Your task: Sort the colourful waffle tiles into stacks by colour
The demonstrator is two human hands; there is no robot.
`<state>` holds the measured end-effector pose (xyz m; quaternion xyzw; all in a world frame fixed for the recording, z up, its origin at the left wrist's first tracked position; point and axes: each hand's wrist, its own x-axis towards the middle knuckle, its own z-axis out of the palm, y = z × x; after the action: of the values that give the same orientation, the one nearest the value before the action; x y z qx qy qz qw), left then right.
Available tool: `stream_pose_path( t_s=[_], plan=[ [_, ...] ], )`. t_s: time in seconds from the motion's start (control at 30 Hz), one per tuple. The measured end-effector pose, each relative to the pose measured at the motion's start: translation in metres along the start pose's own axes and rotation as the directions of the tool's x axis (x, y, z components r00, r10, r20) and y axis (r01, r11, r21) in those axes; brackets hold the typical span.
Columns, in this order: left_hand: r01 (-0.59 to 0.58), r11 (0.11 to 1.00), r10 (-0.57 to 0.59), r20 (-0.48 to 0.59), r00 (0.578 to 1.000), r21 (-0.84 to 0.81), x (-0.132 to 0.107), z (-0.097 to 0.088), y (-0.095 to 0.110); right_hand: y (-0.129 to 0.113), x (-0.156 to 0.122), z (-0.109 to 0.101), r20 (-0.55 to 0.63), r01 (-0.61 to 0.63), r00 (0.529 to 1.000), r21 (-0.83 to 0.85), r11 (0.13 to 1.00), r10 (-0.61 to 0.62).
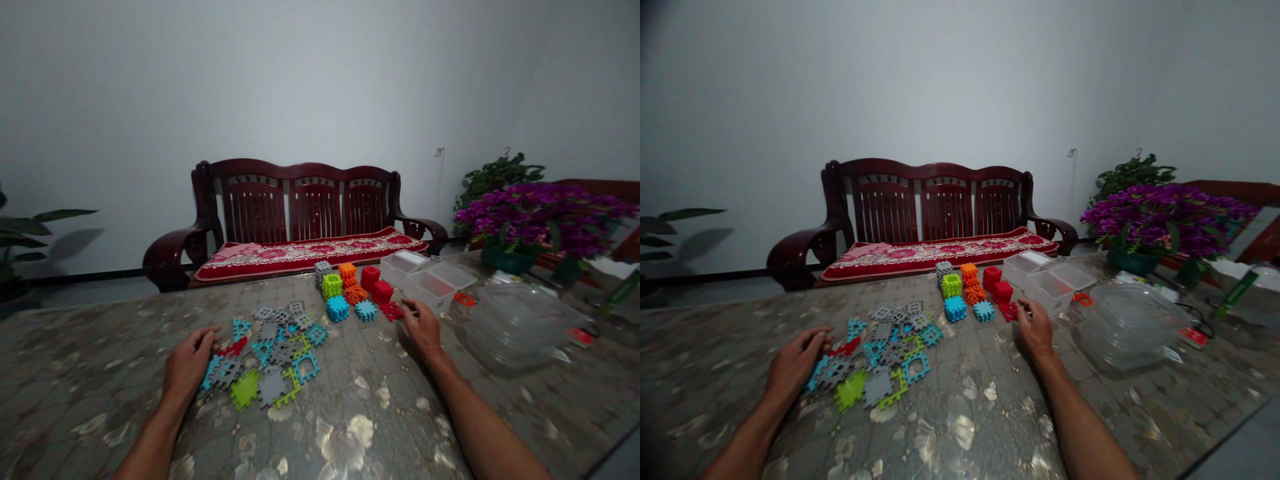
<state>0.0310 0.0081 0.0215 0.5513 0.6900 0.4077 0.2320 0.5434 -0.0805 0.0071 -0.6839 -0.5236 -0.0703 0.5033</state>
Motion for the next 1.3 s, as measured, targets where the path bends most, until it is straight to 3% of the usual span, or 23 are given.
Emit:
stream_pose_path(
  t_s=[0.1, 0.23, 0.37, 0.53, 0.7, 0.87, 1.3],
  plan=[
    [-0.041, 0.999, 0.041, -0.003, 0.999, 0.021, 0.002, 0.001, -0.004, -0.031, -0.022, 0.004, 0.166, 0.217, 0.958, 0.116, 0.969, -0.234],
    [-0.152, 0.988, 0.151, 0.036, 0.988, 0.035, 0.006, 0.005, -0.013, -0.068, -0.048, 0.017, 0.352, 0.451, 0.793, 0.207, 0.868, -0.497],
    [-0.249, 0.967, 0.238, 0.154, 0.959, 0.059, 0.004, 0.012, -0.015, -0.083, -0.055, 0.023, 0.475, 0.512, 0.711, 0.154, 0.845, -0.517],
    [-0.263, 0.937, 0.200, 0.265, 0.943, 0.229, -0.007, 0.018, -0.007, -0.103, -0.061, 0.027, 0.636, 0.506, 0.630, 0.098, 0.857, -0.445],
    [-0.320, 0.883, 0.228, 0.283, 0.932, 0.342, -0.017, 0.021, 0.002, -0.126, -0.070, 0.043, 0.697, 0.474, 0.626, 0.016, 0.880, -0.350],
    [-0.320, 0.845, 0.222, 0.263, 0.939, 0.429, -0.025, 0.032, 0.009, -0.129, -0.069, 0.048, 0.711, 0.457, 0.624, 0.006, 0.890, -0.325],
    [-0.347, 0.855, 0.231, 0.315, 0.920, 0.386, -0.023, 0.037, 0.009, -0.126, -0.069, 0.049, 0.681, 0.415, 0.667, -0.002, 0.910, -0.302]
  ],
)
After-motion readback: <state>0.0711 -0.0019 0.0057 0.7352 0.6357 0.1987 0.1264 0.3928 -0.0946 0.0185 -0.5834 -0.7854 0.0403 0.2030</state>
